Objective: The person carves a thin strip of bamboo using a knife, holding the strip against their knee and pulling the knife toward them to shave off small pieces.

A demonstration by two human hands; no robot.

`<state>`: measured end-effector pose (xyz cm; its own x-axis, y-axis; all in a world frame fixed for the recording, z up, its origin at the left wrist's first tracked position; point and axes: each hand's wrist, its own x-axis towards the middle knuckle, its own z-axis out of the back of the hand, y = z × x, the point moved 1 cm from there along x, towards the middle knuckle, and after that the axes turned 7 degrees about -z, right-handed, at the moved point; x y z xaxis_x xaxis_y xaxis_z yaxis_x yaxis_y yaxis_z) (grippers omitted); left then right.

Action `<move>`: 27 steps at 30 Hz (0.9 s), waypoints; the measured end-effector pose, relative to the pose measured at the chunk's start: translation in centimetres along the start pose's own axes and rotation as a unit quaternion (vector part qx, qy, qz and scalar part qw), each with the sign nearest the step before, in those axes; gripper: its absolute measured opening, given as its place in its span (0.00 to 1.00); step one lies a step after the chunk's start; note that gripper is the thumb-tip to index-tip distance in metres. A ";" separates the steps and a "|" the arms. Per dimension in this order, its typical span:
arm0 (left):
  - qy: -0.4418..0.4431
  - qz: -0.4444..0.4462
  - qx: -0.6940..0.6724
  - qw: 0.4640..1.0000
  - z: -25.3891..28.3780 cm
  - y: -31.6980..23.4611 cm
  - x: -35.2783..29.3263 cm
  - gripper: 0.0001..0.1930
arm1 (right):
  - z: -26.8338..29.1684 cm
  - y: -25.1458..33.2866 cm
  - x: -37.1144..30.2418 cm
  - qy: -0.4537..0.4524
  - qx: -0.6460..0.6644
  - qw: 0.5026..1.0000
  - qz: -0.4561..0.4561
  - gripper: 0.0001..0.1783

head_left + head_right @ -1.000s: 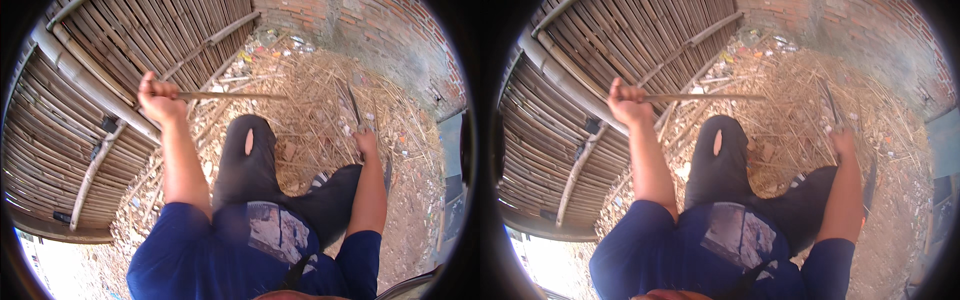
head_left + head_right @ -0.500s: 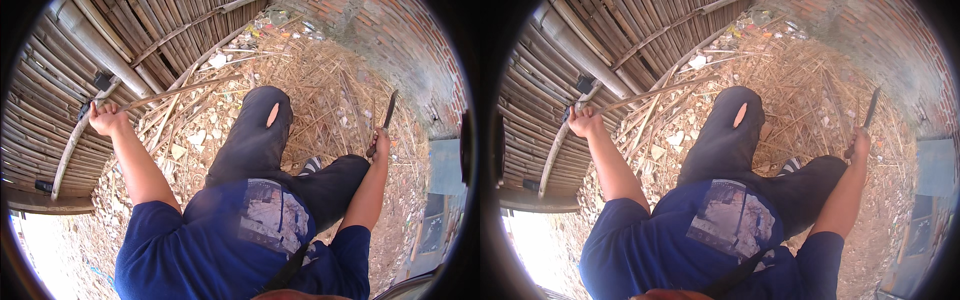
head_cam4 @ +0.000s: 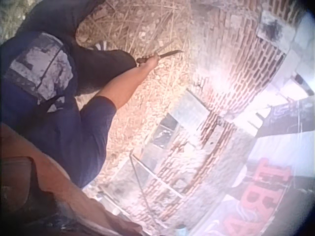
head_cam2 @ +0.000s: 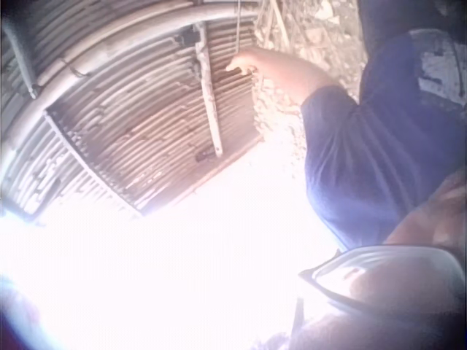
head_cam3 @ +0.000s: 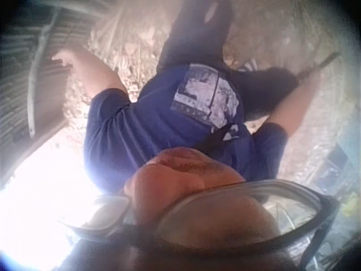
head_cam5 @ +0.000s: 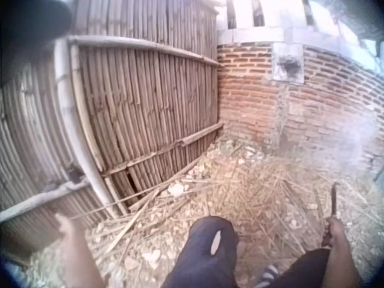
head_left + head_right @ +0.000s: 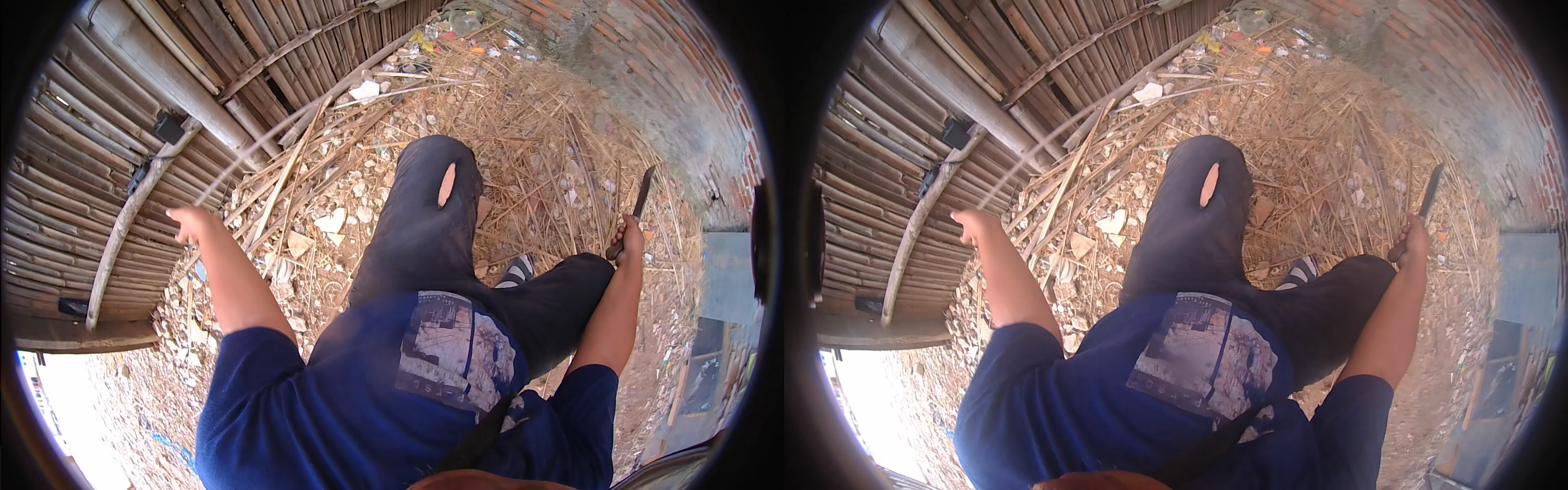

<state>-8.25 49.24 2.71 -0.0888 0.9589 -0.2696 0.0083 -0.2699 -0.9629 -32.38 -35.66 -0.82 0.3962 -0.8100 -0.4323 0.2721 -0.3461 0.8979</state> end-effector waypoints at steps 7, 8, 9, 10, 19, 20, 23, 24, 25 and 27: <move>0.643 -0.105 -0.050 0.757 5.2 7.8 -8.3 0.16 | -0.9 -0.2 0.2 -0.002 -0.035 0.999 0.031 0.12; 0.723 -0.098 -0.041 0.683 7.1 6.6 -11.8 0.12 | -0.8 -0.1 0.5 -0.005 -0.033 0.999 0.029 0.11; 0.805 -0.087 -0.055 0.585 8.9 5.5 -14.3 0.10 | -1.0 -0.1 0.7 -0.011 -0.028 0.999 0.026 0.11; 0.874 -0.076 -0.067 0.476 10.9 4.1 -16.9 0.08 | -1.3 -0.2 0.8 -0.016 -0.023 0.999 0.021 0.11; 0.934 -0.040 -0.281 -0.216 25.2 -3.7 -32.0 0.09 | -1.3 -0.7 0.2 -0.025 -0.033 0.999 0.026 0.13; 0.930 -0.034 -0.275 -0.240 25.6 -3.6 -32.4 0.09 | -1.1 -0.8 0.1 -0.023 -0.030 0.999 0.034 0.13; 0.931 -0.016 -0.244 -0.270 25.9 -3.6 -33.6 0.10 | -0.3 -1.0 -0.4 -0.017 -0.030 0.998 0.051 0.12; 0.933 -0.010 -0.233 -0.275 25.9 -3.7 -33.9 0.10 | 0.1 -1.1 -0.6 -0.017 -0.031 0.998 0.047 0.12; 0.929 -0.004 -0.236 -0.285 26.1 -3.4 -34.2 0.10 | 0.3 -1.1 -0.9 -0.015 -0.033 0.998 0.043 0.12; 0.921 0.009 -0.246 -0.303 26.4 -2.5 -34.9 0.12 | 0.6 -0.9 -1.3 -0.021 -0.033 0.998 0.049 0.12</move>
<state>-31.49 14.11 14.98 -0.4935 -0.5920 0.6372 -0.1184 -0.6801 -0.7235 -33.65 -34.59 -1.04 0.3864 -0.8581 -0.3381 0.2920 -0.2339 0.9274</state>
